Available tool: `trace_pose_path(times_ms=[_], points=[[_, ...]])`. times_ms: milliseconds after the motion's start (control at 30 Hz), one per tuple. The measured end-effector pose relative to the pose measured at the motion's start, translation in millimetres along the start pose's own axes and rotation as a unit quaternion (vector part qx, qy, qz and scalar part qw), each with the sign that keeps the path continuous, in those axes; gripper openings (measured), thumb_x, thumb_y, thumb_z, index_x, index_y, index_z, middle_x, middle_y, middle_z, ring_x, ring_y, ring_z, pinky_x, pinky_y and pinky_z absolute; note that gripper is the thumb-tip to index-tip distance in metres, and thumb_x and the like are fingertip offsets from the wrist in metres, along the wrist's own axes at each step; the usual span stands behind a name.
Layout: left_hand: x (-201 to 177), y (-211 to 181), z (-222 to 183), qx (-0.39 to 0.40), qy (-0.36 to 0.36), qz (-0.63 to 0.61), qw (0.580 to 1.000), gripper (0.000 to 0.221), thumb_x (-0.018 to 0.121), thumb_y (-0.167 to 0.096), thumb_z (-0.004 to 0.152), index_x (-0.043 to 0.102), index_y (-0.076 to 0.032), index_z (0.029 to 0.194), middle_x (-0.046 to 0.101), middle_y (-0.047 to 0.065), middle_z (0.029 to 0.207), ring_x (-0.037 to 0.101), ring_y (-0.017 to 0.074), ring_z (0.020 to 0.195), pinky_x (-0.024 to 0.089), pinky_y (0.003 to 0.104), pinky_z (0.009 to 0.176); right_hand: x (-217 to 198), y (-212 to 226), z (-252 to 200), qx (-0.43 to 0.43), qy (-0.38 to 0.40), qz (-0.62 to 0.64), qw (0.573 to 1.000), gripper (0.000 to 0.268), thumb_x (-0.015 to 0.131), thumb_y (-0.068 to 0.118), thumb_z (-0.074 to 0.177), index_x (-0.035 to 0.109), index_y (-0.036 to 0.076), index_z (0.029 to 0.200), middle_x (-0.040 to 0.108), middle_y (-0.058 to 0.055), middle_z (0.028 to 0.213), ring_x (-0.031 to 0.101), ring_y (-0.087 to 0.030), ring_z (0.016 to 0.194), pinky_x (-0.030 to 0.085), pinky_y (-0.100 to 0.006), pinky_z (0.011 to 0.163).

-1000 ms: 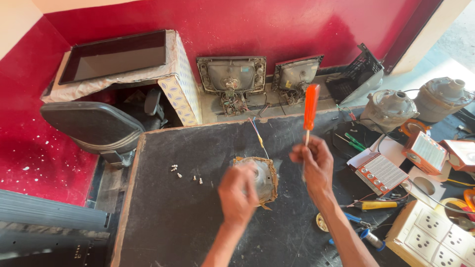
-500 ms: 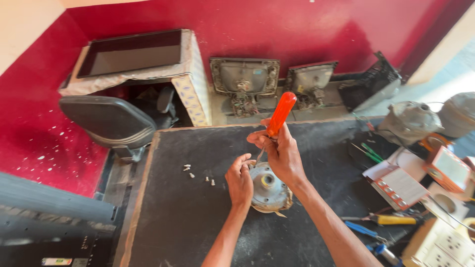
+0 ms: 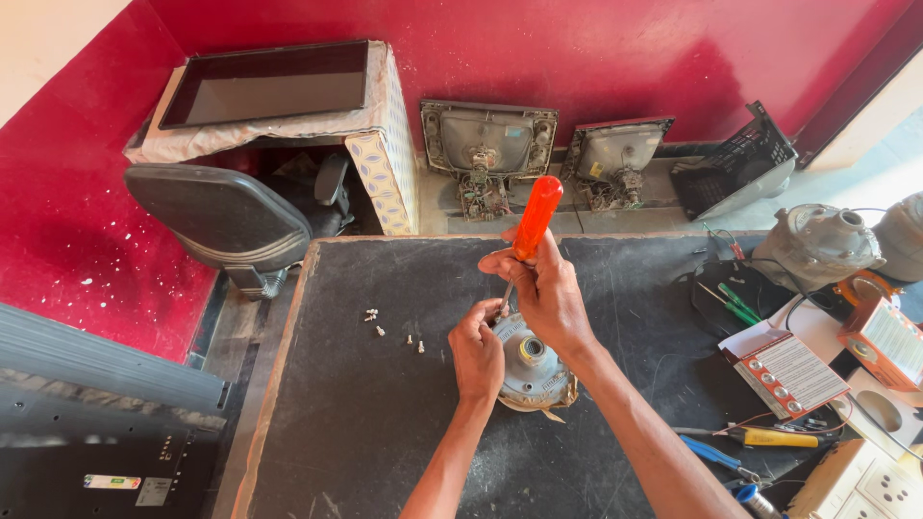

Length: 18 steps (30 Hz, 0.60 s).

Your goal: The person uses a red-handled screwdriver to unscrew multiple screws from a small, round, metallic electronic component on a workbench. The person removes the screws one by one and places them on the table, then flips the component over to continue unscrewing the other side.

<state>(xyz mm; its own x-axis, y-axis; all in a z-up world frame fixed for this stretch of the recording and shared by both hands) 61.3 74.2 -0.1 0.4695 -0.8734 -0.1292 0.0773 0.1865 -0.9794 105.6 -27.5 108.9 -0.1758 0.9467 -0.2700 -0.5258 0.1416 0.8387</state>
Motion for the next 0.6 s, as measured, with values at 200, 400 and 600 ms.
trace_pose_path(times_ms=[200,400,600], points=[[0.0,-1.9,-1.6,-0.014,-0.001,-0.006,1.0,0.041,0.037,0.011,0.088,0.073,0.002,0.106,0.079,0.017,0.1,0.079,0.0259,0.095,0.059,0.036,0.089,2.2,1.9,-2.0,-0.003,0.012,0.034,0.999,0.024,0.05,-0.001,0.103,0.047,0.0,0.127,0.079,-0.012,0.103,0.078,-0.023,0.104,0.064,-0.036,0.09],[1.4,-5.8,-2.0,0.017,-0.004,-0.01,1.0,0.045,0.036,0.013,0.085,0.071,0.002,0.111,0.079,0.017,0.102,0.078,0.0257,0.1,0.058,0.037,0.091,4.0,4.2,-3.3,-0.017,0.003,0.009,1.0,0.021,0.055,0.001,0.103,0.05,0.001,0.123,0.08,-0.011,0.099,0.079,-0.022,0.1,0.062,-0.035,0.083],[0.2,-5.6,-1.6,0.012,0.003,-0.003,1.0,0.045,0.036,0.013,0.086,0.072,0.002,0.11,0.079,0.017,0.103,0.078,0.0262,0.1,0.058,0.037,0.091,2.1,2.8,-2.5,-0.001,-0.004,-0.007,1.0,0.022,0.058,0.003,0.101,0.052,0.002,0.122,0.081,-0.009,0.097,0.08,-0.019,0.098,0.063,-0.031,0.08]])
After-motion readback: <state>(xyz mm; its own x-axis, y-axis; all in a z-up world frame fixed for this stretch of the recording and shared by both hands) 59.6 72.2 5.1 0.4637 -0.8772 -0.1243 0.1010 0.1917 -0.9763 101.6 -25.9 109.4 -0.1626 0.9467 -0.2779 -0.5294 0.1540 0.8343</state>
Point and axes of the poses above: each hand's wrist, its own z-axis towards the middle knuckle, its own x-axis out of the palm, y = z × x, the point moved 2 cm from there along z, towards the middle knuckle
